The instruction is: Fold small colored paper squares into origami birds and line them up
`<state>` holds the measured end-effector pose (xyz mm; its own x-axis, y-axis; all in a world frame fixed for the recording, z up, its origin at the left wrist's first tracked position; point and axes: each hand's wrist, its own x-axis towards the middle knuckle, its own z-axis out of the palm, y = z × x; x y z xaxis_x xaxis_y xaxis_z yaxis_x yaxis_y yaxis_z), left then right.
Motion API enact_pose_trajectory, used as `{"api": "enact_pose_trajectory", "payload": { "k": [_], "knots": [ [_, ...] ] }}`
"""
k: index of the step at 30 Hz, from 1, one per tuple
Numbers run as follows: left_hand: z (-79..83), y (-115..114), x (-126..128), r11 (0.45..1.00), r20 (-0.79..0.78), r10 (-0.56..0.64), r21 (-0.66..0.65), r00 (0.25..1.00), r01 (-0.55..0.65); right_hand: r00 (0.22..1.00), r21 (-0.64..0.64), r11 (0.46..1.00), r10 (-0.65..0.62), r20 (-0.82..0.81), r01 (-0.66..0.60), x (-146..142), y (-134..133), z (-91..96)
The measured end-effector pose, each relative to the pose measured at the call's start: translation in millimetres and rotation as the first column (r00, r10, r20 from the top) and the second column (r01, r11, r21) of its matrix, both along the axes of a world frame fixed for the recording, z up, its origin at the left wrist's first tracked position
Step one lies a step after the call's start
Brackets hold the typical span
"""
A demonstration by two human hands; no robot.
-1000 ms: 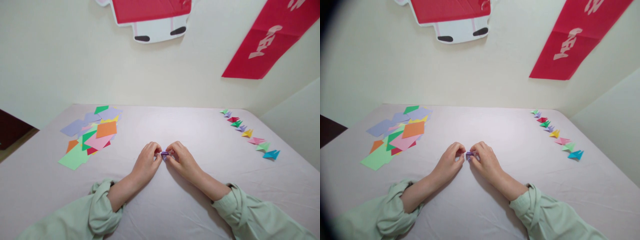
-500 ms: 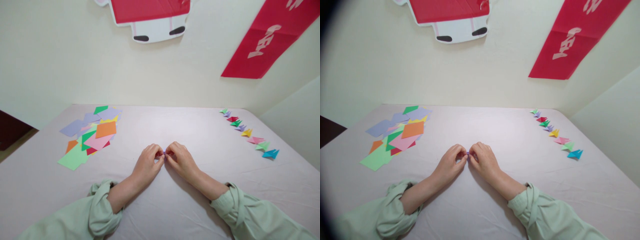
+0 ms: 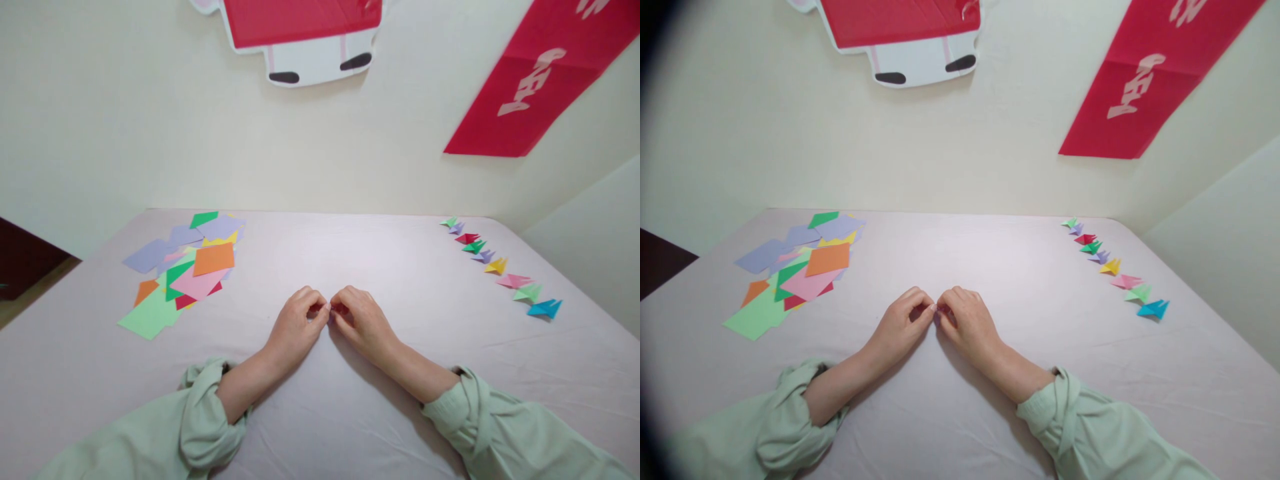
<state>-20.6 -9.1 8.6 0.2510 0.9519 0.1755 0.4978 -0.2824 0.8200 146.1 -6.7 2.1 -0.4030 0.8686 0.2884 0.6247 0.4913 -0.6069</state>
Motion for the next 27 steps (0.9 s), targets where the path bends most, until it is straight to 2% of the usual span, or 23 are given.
{"api": "enact_pose_trajectory", "payload": {
  "k": [8,27],
  "knots": [
    [0.1,1.9,1.3,0.997,0.071,0.033,-0.071,0.997,-0.028,1.000,0.004,1.000,0.000,0.000,0.000,-0.3,1.1,-1.7],
    [1.6,1.4,1.2,0.998,0.040,0.018,-0.062,0.999,-0.016,0.998,-0.051,0.999,-0.021,-0.059,0.018,-0.3,0.1,-4.0]
  ]
}}
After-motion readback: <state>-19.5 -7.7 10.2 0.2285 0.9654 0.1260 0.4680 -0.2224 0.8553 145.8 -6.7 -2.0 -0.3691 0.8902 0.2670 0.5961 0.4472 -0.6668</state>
